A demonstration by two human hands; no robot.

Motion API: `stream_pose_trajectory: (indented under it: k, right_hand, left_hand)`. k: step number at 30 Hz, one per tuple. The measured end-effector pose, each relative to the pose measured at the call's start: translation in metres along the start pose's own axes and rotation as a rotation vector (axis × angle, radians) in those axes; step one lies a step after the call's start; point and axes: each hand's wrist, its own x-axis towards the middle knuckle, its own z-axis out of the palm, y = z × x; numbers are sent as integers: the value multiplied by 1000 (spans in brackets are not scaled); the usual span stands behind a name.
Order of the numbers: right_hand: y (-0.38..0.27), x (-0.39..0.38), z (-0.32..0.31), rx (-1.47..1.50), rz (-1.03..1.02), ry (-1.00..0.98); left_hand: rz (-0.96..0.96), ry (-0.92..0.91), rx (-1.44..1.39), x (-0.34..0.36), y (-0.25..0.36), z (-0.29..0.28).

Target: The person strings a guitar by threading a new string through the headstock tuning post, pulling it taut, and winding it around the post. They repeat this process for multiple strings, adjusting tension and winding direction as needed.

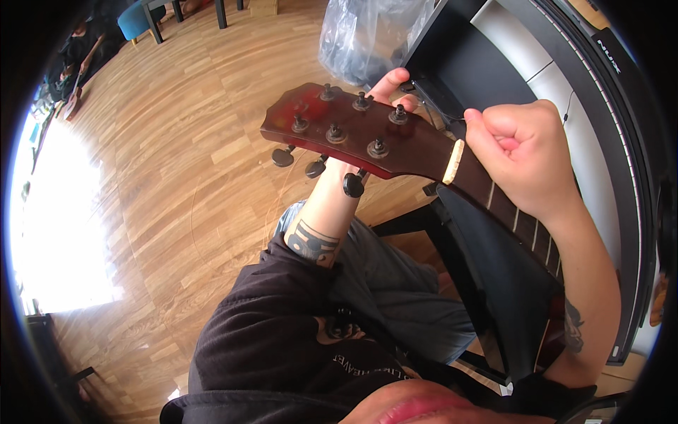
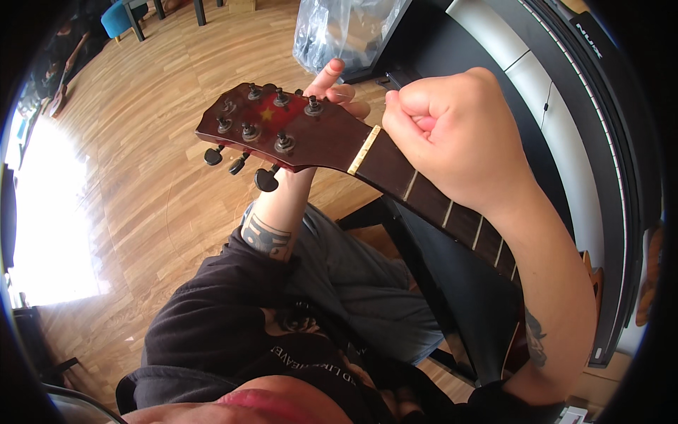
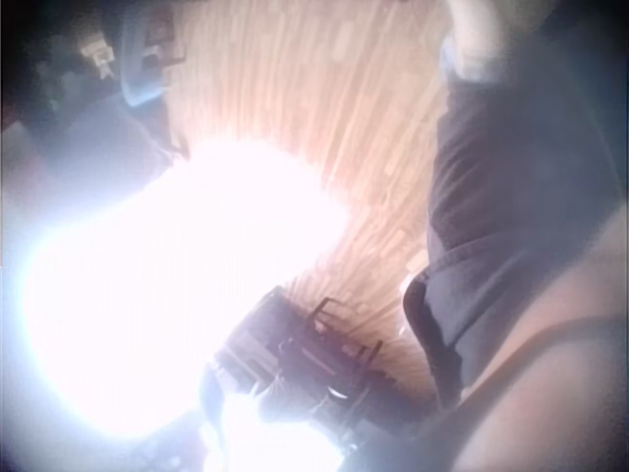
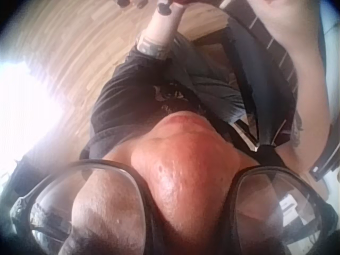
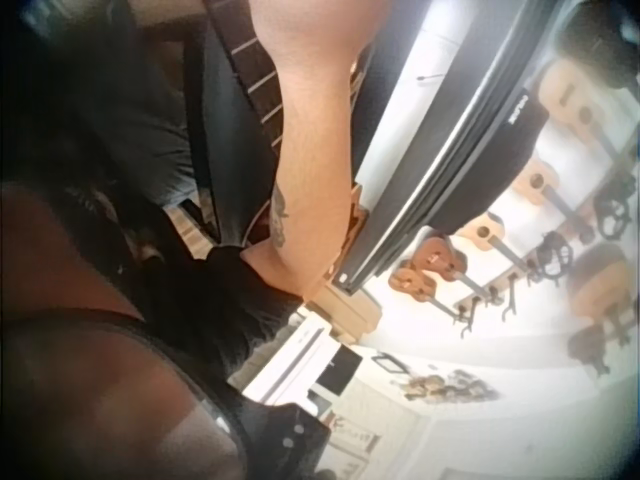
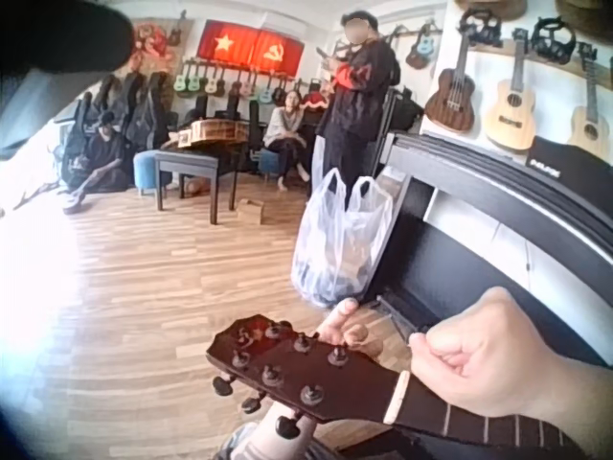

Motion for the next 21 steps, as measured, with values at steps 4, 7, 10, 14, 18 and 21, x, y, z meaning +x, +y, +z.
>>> stream_pose_trajectory:
  k: [4,7,10,14,18,21]
  right_hand:
    - [-1,2,0,-7,-7,2]
    - [0,2,1,-7,-32,23]
    - [1,2,0,-9,-40,25]
    - [2,2,1,-8,-31,22]
    - [2,0,1,-6,-5,19]
    - [0,1,1,-5,0,16]
  left_hand:
    - [108,-48,-82,11,-15,-7]
    - [95,-37,-57,9,-16,-2]
    - [100,61,17,0,-10,-3]
    - [-14,21,-6,2,-3,-5]
    - [57,92,-40,0,-6,5]
    - [109,-70,-171,6,-12,-2]
